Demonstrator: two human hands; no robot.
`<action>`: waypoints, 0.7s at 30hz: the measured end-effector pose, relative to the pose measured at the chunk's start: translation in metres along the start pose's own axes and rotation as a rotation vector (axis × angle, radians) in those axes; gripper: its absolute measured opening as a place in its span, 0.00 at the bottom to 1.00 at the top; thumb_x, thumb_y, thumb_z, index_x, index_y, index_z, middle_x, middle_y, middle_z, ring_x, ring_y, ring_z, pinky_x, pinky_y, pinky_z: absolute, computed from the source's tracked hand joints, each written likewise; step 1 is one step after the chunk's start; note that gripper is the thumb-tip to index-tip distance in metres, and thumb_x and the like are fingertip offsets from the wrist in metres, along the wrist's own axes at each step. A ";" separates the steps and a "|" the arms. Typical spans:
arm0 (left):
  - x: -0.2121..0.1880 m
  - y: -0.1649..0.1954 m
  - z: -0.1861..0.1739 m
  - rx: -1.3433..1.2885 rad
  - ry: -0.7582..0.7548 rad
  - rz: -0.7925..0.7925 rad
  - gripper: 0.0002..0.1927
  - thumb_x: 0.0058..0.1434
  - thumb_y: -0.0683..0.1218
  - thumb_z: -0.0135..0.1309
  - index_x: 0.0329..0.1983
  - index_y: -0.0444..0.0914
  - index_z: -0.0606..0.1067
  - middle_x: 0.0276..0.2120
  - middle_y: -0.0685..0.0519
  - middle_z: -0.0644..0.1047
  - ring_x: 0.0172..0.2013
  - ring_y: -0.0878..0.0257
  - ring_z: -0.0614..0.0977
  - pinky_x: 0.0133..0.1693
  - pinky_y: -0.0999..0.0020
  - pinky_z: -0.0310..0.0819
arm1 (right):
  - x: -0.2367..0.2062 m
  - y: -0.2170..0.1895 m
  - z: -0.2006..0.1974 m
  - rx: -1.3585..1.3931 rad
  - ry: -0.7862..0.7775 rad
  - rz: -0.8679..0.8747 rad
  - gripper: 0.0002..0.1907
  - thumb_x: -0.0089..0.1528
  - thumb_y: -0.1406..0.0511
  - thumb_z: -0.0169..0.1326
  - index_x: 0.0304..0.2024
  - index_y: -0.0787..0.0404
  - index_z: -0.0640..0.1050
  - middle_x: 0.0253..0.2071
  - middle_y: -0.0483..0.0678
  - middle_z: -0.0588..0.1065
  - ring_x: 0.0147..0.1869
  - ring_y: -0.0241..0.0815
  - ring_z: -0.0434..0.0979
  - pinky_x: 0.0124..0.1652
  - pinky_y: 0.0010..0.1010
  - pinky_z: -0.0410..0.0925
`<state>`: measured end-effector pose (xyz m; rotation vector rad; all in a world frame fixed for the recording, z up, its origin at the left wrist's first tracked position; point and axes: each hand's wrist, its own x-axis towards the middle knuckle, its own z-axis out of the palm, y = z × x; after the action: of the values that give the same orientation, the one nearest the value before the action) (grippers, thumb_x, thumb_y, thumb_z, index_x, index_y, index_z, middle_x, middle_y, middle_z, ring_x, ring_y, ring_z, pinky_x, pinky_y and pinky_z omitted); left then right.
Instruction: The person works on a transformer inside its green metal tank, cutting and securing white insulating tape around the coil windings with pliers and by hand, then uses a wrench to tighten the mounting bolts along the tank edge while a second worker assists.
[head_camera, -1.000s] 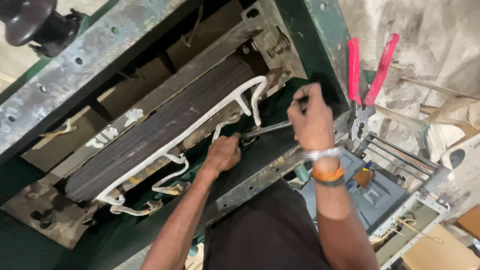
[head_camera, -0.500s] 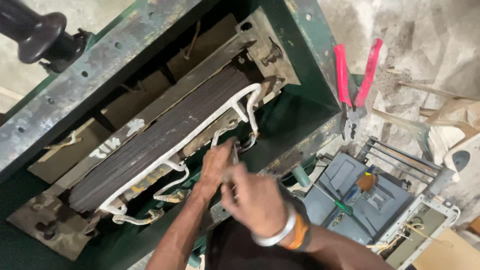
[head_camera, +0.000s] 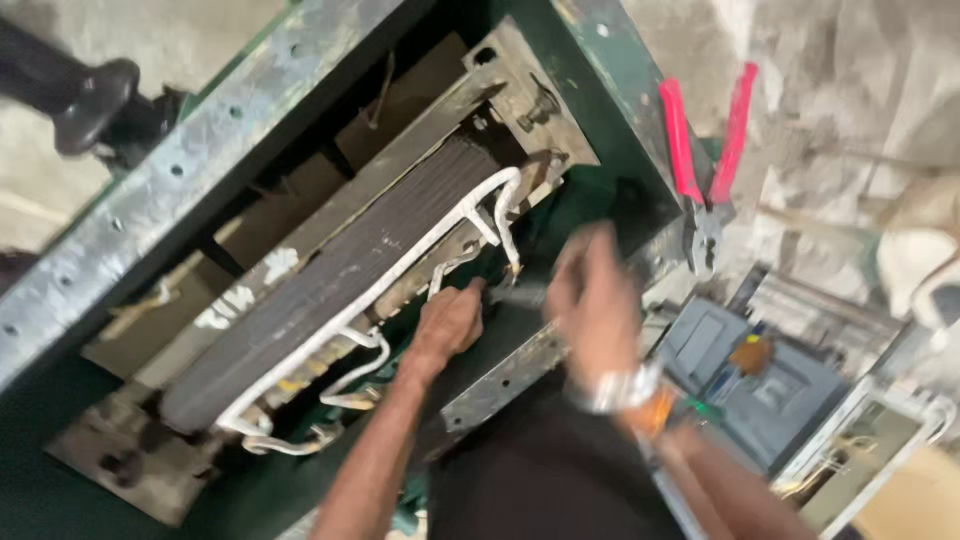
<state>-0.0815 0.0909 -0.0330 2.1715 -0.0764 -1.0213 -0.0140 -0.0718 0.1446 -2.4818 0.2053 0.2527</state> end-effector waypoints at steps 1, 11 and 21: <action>-0.004 -0.001 -0.003 -0.018 0.014 0.031 0.25 0.57 0.39 0.49 0.61 0.38 0.72 0.29 0.33 0.79 0.35 0.36 0.81 0.37 0.43 0.74 | -0.035 -0.024 0.010 0.143 -0.094 0.074 0.07 0.62 0.71 0.51 0.42 0.60 0.70 0.27 0.54 0.76 0.30 0.53 0.82 0.32 0.42 0.73; -0.006 -0.004 0.013 -0.075 0.143 -0.016 0.19 0.60 0.40 0.49 0.55 0.41 0.76 0.33 0.36 0.80 0.36 0.37 0.81 0.37 0.43 0.75 | 0.014 0.041 0.015 0.239 -0.374 -0.284 0.16 0.61 0.70 0.55 0.50 0.60 0.68 0.34 0.51 0.76 0.35 0.47 0.82 0.34 0.38 0.73; -0.005 -0.005 0.002 -0.022 -0.018 -0.008 0.31 0.52 0.35 0.51 0.63 0.35 0.70 0.27 0.36 0.79 0.33 0.38 0.82 0.34 0.43 0.75 | -0.024 -0.021 0.002 0.054 -0.077 0.013 0.08 0.64 0.72 0.50 0.45 0.60 0.69 0.32 0.53 0.75 0.32 0.46 0.79 0.32 0.35 0.71</action>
<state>-0.0878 0.0957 -0.0337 2.1450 -0.0643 -1.0412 -0.0337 -0.0521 0.1606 -2.4133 0.1940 0.3435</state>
